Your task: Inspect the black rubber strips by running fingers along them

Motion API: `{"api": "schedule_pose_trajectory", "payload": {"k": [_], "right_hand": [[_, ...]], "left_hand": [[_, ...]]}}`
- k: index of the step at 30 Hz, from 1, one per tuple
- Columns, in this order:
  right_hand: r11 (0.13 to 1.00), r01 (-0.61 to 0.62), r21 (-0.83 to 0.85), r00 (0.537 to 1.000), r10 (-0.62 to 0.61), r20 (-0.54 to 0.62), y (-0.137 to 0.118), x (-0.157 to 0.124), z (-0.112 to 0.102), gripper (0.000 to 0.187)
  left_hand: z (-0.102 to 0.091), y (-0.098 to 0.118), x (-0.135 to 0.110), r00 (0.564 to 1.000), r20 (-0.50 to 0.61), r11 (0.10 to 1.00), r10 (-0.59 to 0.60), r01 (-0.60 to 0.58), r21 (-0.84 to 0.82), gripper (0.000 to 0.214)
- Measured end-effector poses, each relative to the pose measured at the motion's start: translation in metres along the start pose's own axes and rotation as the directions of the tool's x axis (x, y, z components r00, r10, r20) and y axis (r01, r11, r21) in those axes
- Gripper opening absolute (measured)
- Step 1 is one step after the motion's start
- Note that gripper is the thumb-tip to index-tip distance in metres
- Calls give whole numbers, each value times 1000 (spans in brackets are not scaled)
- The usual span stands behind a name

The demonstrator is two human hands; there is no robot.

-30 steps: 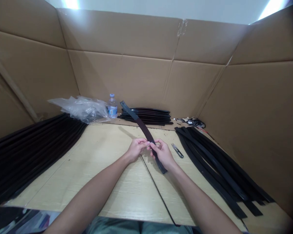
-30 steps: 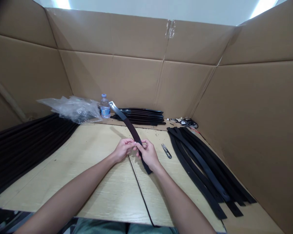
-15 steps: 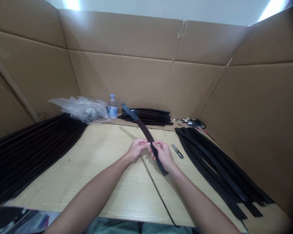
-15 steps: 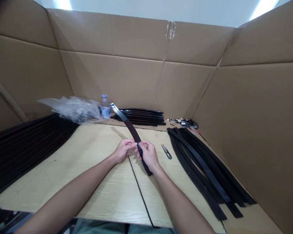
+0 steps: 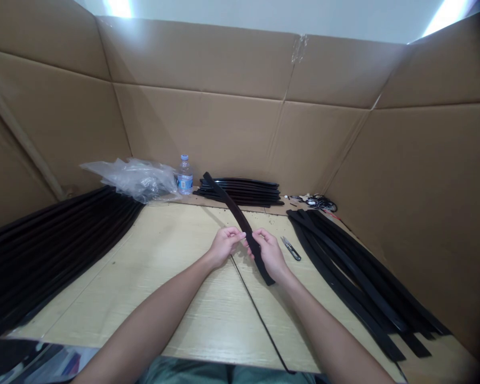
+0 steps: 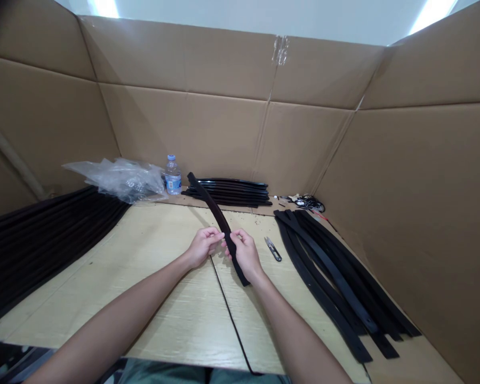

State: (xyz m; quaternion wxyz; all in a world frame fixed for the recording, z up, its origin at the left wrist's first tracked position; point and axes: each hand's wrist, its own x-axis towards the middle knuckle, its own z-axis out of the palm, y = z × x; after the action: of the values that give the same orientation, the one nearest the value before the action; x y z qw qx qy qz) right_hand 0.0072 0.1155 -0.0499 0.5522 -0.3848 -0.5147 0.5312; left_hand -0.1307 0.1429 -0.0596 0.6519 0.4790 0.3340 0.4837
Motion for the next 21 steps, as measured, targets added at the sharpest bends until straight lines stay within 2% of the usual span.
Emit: {"api": "schedule_pose_trajectory", "payload": {"k": [5,10,12,21], "right_hand": [[997,63,-41,998,-63,-1,1,2,-2,26],[998,9,-64,1000,-10,-7,3,3,-4,48],[999,-4,-52,1000,4,1,5,4,-5,51],[992,46,-117,998,-42,39,1,3,-6,34]], "left_hand": [[1,2,0,1000,25,1000,-17,17,-4,36],[3,7,-3,999,47,1000,-16,17,-18,34],[3,7,-3,999,50,1000,-21,22,-22,34],[-3,2,0,996,72,998,-50,51,-21,36]]}}
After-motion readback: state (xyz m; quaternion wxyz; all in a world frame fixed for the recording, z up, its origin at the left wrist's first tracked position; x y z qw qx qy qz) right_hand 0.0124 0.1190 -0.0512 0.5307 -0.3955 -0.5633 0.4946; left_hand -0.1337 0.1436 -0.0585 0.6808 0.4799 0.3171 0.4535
